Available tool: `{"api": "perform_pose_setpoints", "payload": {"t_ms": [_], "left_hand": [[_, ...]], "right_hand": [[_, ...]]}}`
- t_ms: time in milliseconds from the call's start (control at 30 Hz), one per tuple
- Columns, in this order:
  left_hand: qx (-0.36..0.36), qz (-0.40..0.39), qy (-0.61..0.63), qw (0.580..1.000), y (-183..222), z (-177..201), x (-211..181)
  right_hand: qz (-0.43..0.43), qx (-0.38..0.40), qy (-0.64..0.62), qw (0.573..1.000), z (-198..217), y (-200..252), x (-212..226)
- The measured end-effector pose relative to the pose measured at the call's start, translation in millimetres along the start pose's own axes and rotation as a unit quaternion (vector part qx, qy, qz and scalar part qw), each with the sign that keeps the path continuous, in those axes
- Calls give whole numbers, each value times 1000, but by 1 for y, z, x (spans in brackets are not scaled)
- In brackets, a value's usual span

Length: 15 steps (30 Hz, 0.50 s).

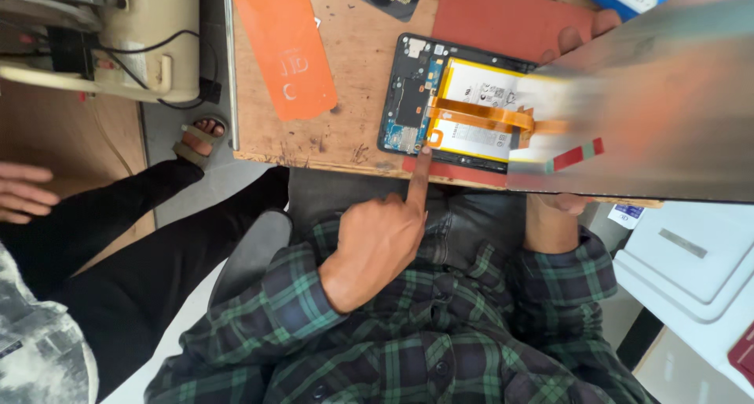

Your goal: The person applies a protective film to the back of a tablet, then cleans the screen with a spray and cloth. They open the tablet to reveal the internal components, point to the battery connector, and reassemble the device.

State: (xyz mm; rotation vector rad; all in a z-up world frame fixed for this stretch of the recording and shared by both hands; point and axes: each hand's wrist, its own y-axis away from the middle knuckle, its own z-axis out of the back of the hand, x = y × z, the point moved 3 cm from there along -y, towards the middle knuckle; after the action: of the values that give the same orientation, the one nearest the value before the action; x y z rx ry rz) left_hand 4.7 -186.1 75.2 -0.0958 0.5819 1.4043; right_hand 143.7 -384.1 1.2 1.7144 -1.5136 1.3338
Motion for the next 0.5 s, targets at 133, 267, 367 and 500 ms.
{"api": "perform_pose_setpoints", "payload": {"t_ms": [133,267,367,500], "left_hand": [[-18,4,-46,999,2,-8,-2],[-58,1,-20,998,3,-6,-2],[-55,9,-18,998,2,-9,-2],[-28,29,-27,999,0,-12,-2]], "right_hand": [[-10,0,1,1000,-9,-1,1],[-7,2,-1,1000,-9,-10,-2],[-11,4,-3,1000,-9,-14,-3],[-12,3,-7,1000,-10,-18,-3]]}}
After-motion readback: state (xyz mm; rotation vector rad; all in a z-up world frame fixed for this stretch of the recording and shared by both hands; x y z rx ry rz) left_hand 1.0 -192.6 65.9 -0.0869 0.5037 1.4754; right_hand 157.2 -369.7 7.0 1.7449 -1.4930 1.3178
